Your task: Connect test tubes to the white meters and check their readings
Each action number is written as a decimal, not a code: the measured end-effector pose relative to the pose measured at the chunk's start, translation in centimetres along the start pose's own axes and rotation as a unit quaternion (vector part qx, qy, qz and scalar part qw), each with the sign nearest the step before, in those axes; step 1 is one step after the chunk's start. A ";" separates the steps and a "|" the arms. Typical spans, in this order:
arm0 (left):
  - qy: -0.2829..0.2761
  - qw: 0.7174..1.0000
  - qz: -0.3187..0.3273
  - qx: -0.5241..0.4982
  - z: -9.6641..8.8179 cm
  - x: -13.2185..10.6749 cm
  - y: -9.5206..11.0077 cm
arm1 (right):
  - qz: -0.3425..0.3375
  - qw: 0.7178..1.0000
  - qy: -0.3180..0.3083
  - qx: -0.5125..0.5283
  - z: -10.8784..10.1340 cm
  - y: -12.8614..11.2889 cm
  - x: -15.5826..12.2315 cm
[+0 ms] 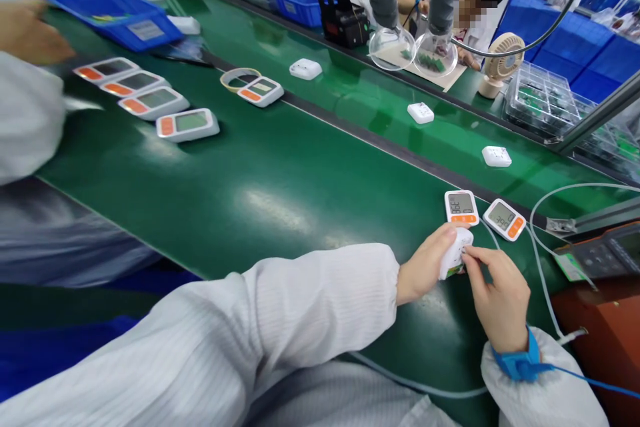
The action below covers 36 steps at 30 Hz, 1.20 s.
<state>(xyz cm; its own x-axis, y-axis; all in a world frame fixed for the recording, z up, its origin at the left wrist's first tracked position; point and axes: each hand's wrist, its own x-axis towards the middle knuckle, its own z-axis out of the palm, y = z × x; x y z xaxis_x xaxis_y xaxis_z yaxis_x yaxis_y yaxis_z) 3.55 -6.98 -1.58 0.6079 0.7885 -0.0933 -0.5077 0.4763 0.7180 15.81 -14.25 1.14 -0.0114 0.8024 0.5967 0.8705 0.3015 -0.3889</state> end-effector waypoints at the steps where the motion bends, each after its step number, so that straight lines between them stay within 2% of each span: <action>1: -0.005 1.000 0.005 0.014 0.0 -0.1 0.1 | 0.001 1.000 0.000 0.005 -0.1 -0.1 0.0; 8: -0.029 0.988 0.093 0.124 0.0 -0.7 0.5 | 0.001 1.000 -0.012 0.017 -0.3 -0.2 0.0; 13: -0.013 0.989 0.083 0.123 -0.1 -0.6 0.5 | 0.006 1.000 -0.012 0.006 0.1 0.1 0.0; 20: -0.034 0.985 0.102 0.132 0.0 -0.3 0.7 | 0.009 0.998 -0.038 0.040 0.3 0.4 -0.2; 27: -0.053 0.978 0.116 0.165 -0.4 0.0 0.5 | 0.017 0.999 -0.009 0.035 0.2 -0.2 -0.1; 36: -0.076 0.974 0.116 0.179 -0.4 -0.4 0.5 | 0.030 0.999 -0.014 0.027 0.4 -0.8 -0.3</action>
<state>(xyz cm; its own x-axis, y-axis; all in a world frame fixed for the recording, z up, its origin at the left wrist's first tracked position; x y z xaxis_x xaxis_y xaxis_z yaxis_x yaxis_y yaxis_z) 2.79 -6.91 -1.45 0.5993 0.7793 0.1832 -0.4131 0.1051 0.9046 14.87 -14.52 0.99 0.0252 0.8340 0.5512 0.8419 0.2796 -0.4615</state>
